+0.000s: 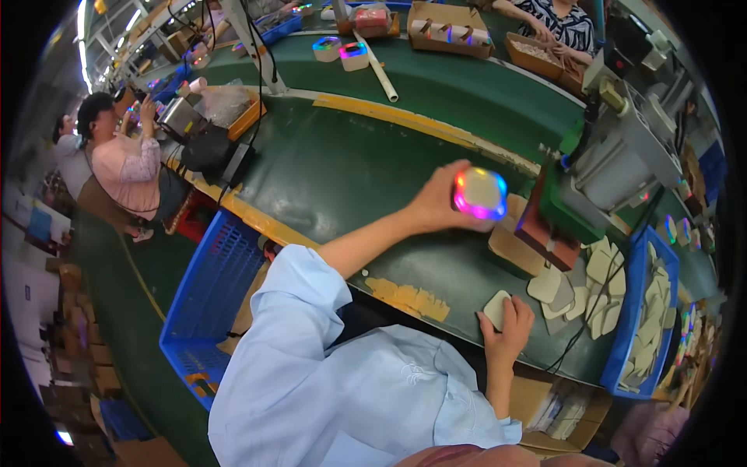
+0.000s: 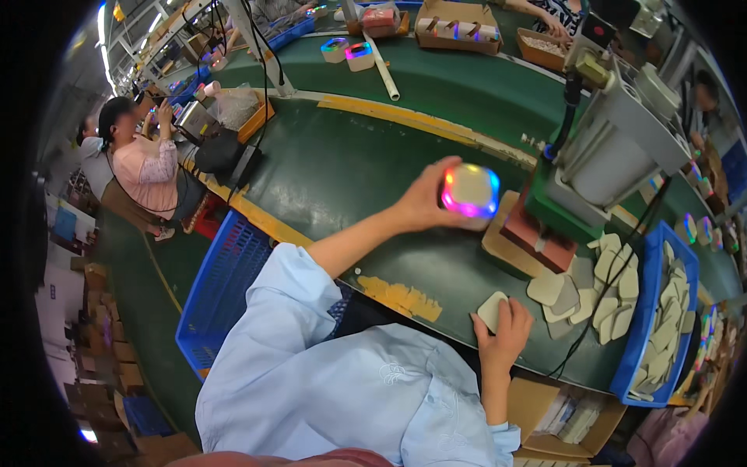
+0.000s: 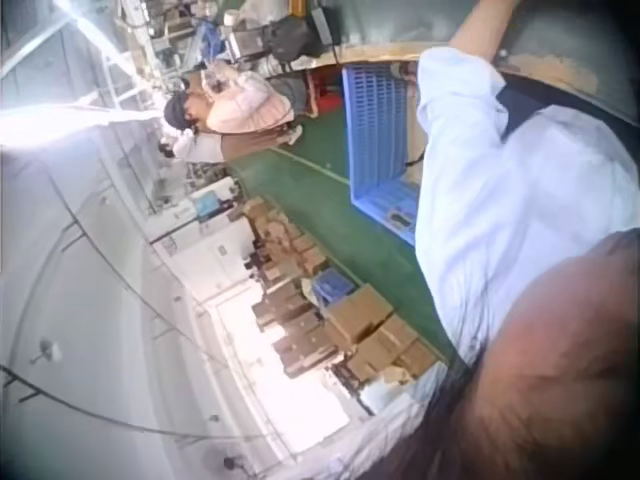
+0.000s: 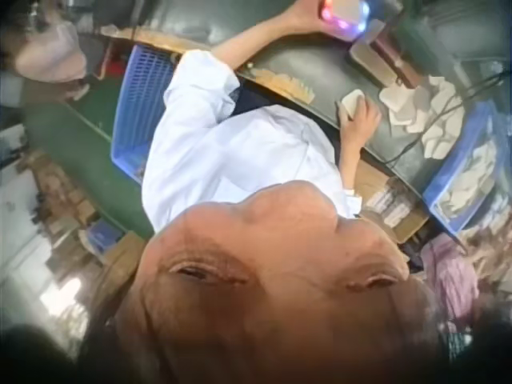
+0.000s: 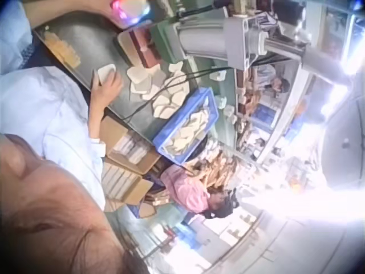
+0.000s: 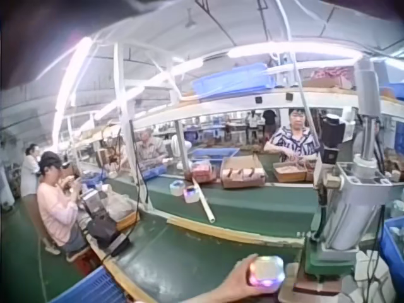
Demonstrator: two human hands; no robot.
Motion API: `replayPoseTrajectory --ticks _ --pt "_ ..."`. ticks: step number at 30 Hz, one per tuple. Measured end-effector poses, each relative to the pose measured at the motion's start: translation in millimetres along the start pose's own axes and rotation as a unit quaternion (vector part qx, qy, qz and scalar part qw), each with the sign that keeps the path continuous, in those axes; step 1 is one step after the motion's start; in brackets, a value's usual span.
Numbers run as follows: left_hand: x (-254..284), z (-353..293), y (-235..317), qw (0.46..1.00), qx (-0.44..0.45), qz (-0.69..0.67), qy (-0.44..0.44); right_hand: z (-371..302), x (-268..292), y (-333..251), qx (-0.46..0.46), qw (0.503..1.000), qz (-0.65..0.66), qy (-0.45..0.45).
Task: Assembling and pressing components of portable LED speakers on an assembly line.
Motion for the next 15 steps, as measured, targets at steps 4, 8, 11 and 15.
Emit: replayPoseTrajectory --ticks 4,8,11,15 --pt "4.2 83.0 -63.8 0.989 0.078 -0.062 0.112 -9.7 13.7 19.5 -0.009 0.999 -0.053 -0.001" --pt "67.6 160.1 -119.0 0.884 -0.007 0.292 0.365 -2.4 -15.5 -10.3 0.035 0.999 0.029 -0.02" --pt "-57.7 178.4 -123.8 0.975 0.023 0.177 0.132 -9.9 -12.6 8.8 -0.015 0.999 0.0 -0.042" --pt "-75.7 146.4 -94.8 0.975 -0.081 0.186 0.085 -9.7 -9.1 13.7 -0.026 0.998 0.003 -0.048"
Point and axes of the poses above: each hand's wrist, its own z-axis towards the middle knuckle, its own x-axis out of the back of the hand, y = z × x, the point moved 9 cm from there along z, towards the middle knuckle, and after that the axes turned 1 degree about y, right-handed, at the moved point
